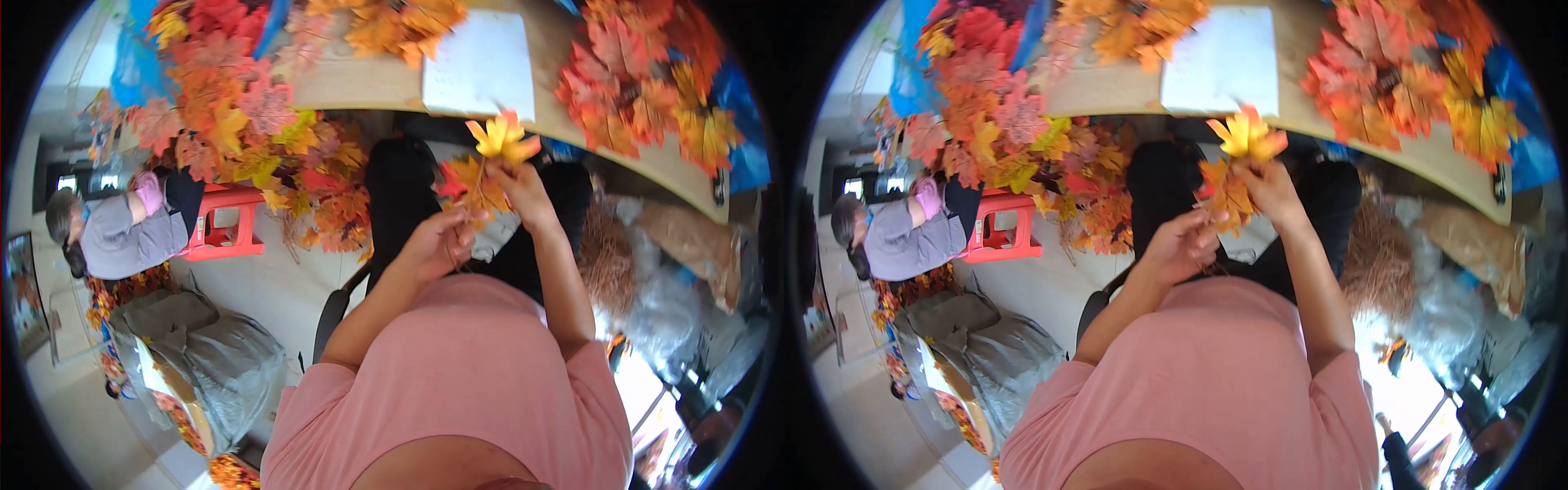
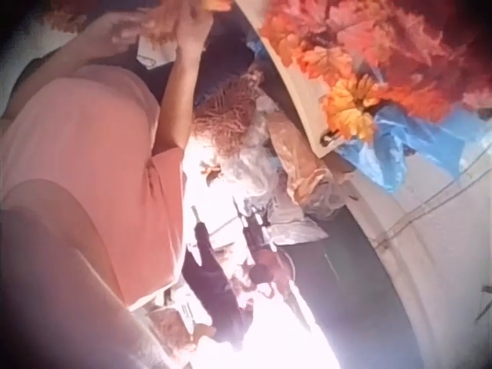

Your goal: The person assembles a garland by hand, attaching individual artificial leaves to a plastic stem.

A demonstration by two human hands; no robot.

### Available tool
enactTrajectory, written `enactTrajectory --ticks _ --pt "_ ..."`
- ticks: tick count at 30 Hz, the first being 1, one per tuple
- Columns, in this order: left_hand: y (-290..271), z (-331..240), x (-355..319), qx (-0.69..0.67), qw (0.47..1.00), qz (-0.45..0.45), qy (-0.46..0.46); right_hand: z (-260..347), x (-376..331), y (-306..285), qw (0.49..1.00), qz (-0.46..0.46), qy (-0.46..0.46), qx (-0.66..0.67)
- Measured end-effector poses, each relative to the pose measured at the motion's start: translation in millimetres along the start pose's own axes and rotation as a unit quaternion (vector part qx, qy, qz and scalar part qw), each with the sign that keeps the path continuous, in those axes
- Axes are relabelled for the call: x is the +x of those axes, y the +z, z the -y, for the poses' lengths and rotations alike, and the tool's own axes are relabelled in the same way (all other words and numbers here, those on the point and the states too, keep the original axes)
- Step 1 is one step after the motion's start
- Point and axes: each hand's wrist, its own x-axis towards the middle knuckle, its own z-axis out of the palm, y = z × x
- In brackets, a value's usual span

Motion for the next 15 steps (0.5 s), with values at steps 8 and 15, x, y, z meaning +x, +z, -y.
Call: enactTrajectory --ticks 8,15 --pt "19.0 -25.3 -4.1 -0.105 0.99 -0.053 0.074 154.8 -17.2 3.4 0.935 0.062 -0.101 -0.335" --pt "5.8 -16.1 43.0 -0.102 0.994 -0.025 -0.004 240.5 60.4 39.9 0.824 -0.025 -0.366 -0.432"
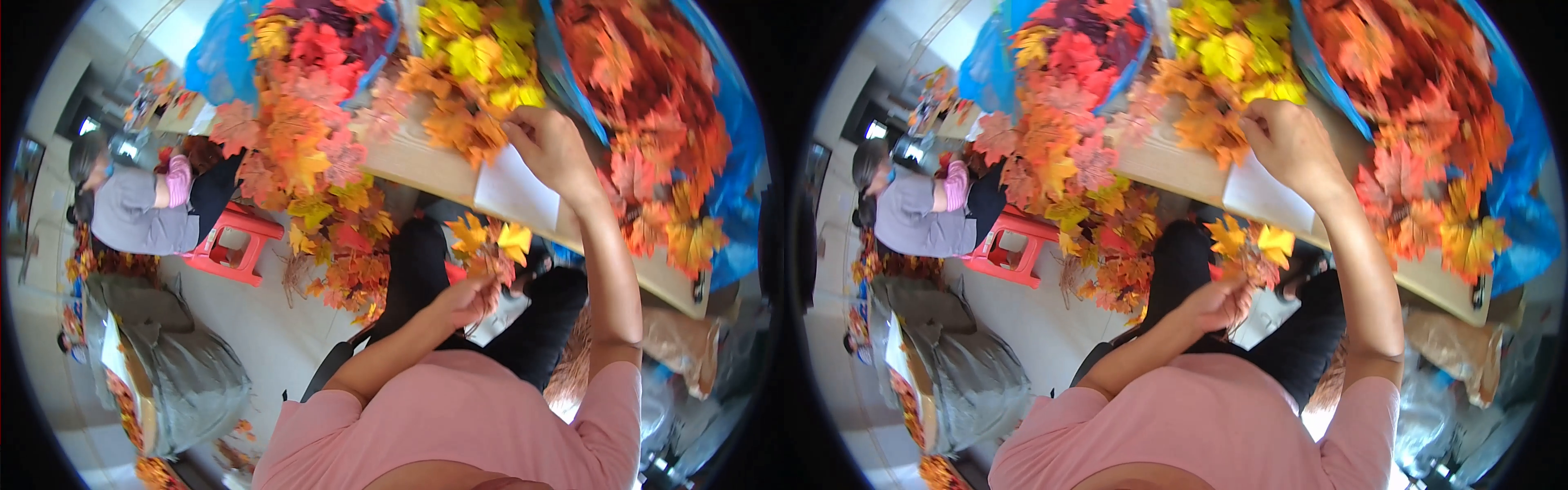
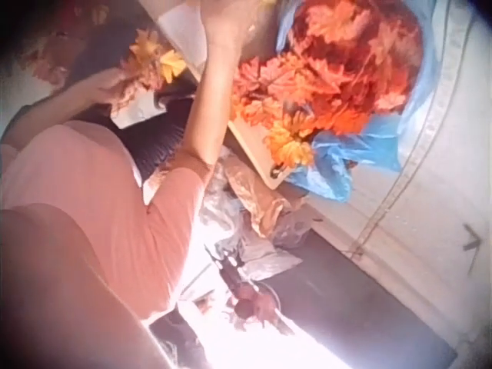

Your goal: The person assembles a garland by hand, attaching individual artificial leaves to a plastic stem.

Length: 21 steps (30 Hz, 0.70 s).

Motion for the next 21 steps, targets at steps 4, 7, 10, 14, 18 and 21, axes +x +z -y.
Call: enactTrajectory --ticks 4,7,10,14,18,21 --pt "-18.7 7.6 15.3 0.29 0.954 -0.067 0.035 23.6 100.2 39.8 0.992 -0.058 -0.095 -0.067" --pt "-26.9 19.1 23.2 0.338 0.933 -0.092 0.086 53.8 164.6 72.3 0.99 -0.075 -0.112 -0.043" --pt "-22.3 20.4 14.8 0.371 0.916 -0.1 0.117 59.9 219.3 112.8 0.991 -0.116 -0.069 -0.01" --pt "-34.2 19.3 11.6 0.365 0.918 -0.121 0.097 66.4 250.7 148.6 0.988 -0.147 0.054 -0.012" --pt "-39.0 15.2 4.5 0.318 0.932 -0.126 0.123 61.4 269.4 150.4 0.984 -0.149 0.087 0.044" --pt "-43.8 16.1 15.4 0.297 0.936 -0.133 0.13 49.0 276.4 130.6 0.978 -0.195 0.029 0.064"
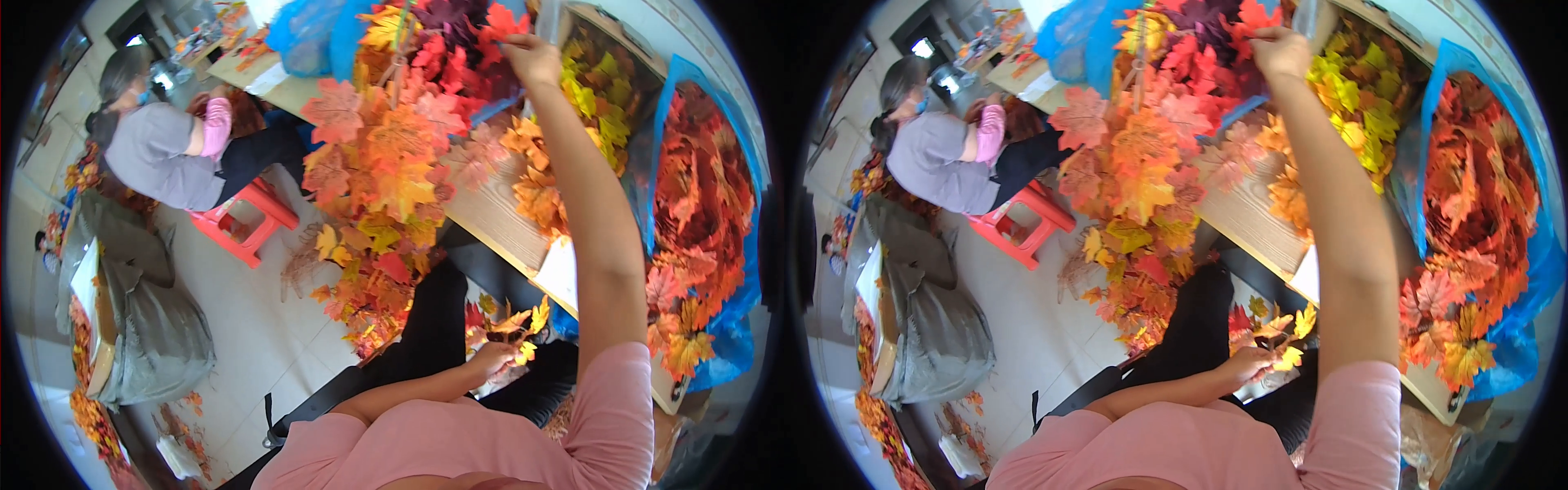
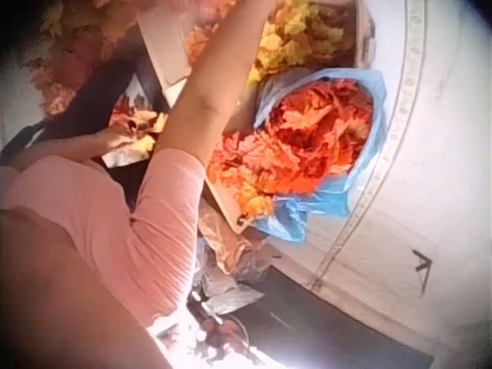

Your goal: The person assembles a garland by hand, attaching individual artificial leaves to a plastic stem.

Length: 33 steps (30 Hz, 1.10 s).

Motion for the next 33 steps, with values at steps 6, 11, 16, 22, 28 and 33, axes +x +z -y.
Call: enactTrajectory --ticks 6,11,16,22,28,33 --pt "15.8 -18.2 -13.3 -0.137 0.99 -0.004 -0.04 31.3 -12.8 -47.2 0.99 -0.108 -0.085 0.011" --pt "7.9 -7.0 -7.7 -0.167 0.985 0.036 0.022 38.5 -61.6 -120.7 0.976 -0.096 -0.186 0.061" --pt "10.8 -50.8 -37.0 -0.146 0.983 -0.046 0.106 22.6 -213.6 -219.9 0.989 0.031 -0.142 -0.031" --pt "2.3 -63.5 -32.7 -0.041 0.979 -0.029 0.2 -21.4 -358.3 -284.4 0.966 0.199 -0.01 -0.164" --pt "44.9 -56.2 -34.7 0.085 0.986 -0.042 0.138 -80.7 -412.9 -251.0 0.974 0.201 0.097 -0.028" --pt "48.2 -45.0 -38.1 0.081 0.979 -0.073 0.175 -83.3 -432.4 -240.7 0.945 0.132 0.278 0.108"
